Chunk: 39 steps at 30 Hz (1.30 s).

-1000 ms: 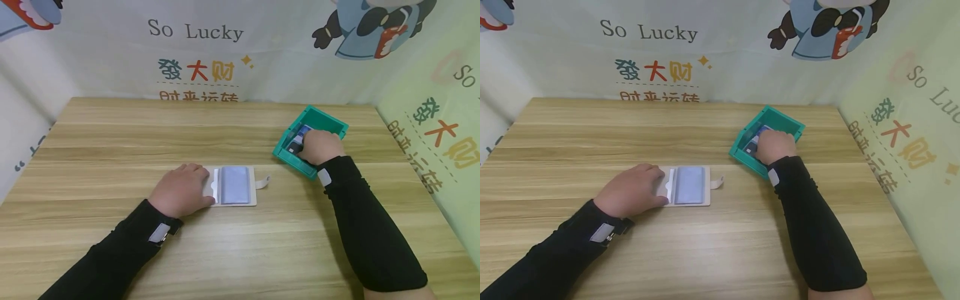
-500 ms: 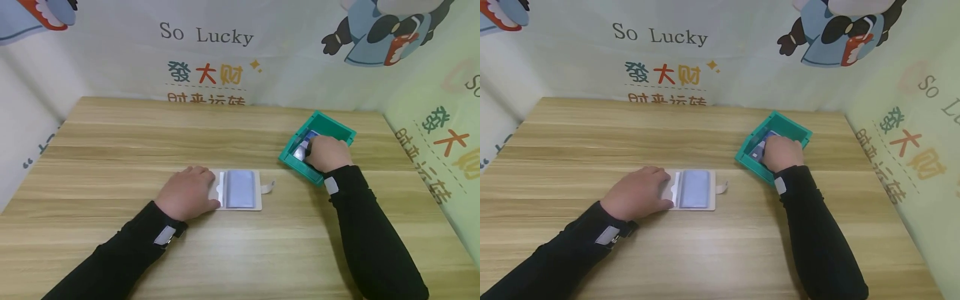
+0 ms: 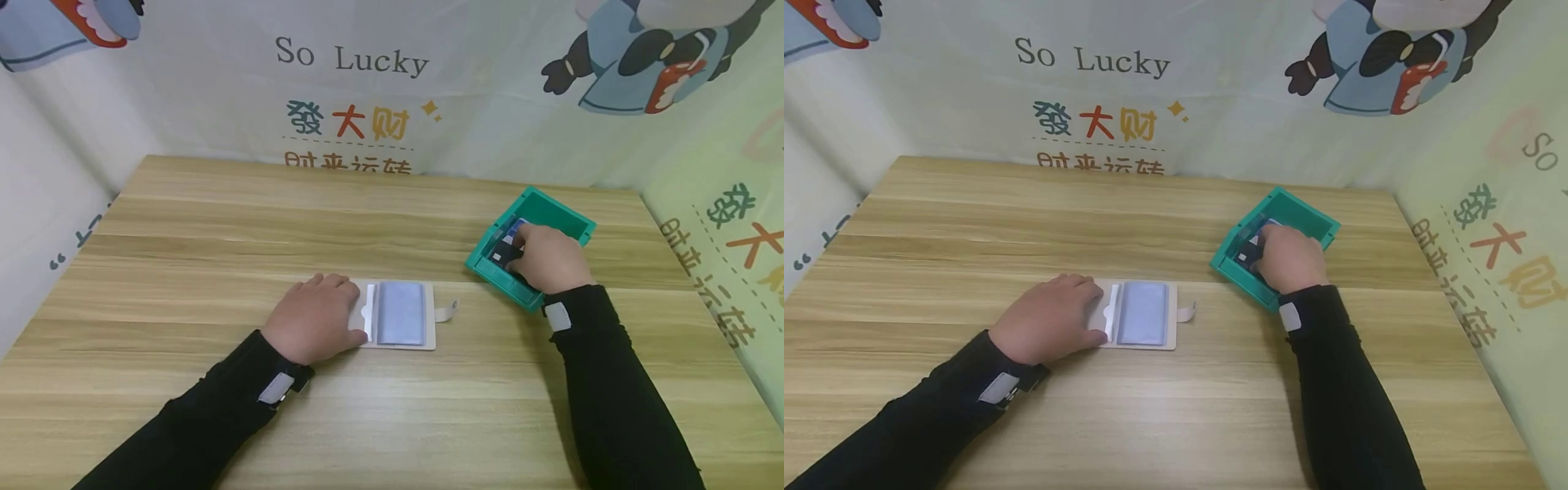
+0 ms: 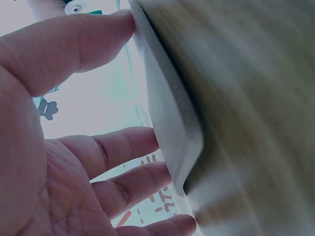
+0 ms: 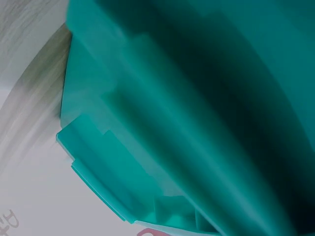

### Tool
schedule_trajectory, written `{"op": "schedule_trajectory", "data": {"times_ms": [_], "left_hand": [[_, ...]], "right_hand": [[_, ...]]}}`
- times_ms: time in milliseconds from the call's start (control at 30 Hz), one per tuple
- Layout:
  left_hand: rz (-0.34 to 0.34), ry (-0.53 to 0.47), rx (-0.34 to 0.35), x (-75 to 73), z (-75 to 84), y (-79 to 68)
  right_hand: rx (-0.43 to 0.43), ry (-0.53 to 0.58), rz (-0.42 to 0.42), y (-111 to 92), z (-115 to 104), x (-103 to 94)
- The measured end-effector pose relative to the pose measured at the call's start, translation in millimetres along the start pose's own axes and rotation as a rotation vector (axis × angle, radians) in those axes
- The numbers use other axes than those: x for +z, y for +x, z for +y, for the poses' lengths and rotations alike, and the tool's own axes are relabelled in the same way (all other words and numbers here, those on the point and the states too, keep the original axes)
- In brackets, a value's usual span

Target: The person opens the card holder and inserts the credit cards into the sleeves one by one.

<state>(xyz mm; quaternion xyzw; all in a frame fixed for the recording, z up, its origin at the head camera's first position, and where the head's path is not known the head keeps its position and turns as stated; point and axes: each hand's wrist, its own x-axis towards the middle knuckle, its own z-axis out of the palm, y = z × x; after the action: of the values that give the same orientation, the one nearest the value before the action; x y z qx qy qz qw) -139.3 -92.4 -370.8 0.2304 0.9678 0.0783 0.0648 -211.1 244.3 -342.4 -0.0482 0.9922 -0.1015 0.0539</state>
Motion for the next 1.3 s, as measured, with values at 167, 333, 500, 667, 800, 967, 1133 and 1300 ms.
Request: {"op": "schedule_trajectory", "data": {"times_ms": [167,333,500,667,800,967,1133,1300], "left_hand": [[0.002,0.007,0.002,-0.3,-0.2,-0.2],[0.003,0.007,0.001,-0.2,0.1,-1.4],[0.001,-0.003,0.002,0.8,0.4,-1.3],[-0.002,-0.001,-0.001,-0.4,-0.4,-0.8],[-0.008,-0.004,0.001,-2.3,0.1,1.0],[0.008,-0.016,0.020,-7.5,0.8,2.3],[0.032,-0.058,0.018,-14.7,3.7,4.1],[0.072,-0.182,-0.016,-23.0,9.5,3.6]], "right_hand": [[-0.016,0.052,0.014,-2,1,-1.0],[-0.032,0.088,0.001,-2,3,-3.1],[-0.050,0.146,0.000,-4,6,-6.8],[-0.043,0.183,0.029,-2,8,-7.6],[-0.025,0.176,0.083,-1,9,-6.2],[-0.004,0.206,0.143,-3,6,-7.9],[0.014,0.267,0.157,-13,1,-16.3],[-0.009,0.300,0.268,-25,-14,-27.9]]}}
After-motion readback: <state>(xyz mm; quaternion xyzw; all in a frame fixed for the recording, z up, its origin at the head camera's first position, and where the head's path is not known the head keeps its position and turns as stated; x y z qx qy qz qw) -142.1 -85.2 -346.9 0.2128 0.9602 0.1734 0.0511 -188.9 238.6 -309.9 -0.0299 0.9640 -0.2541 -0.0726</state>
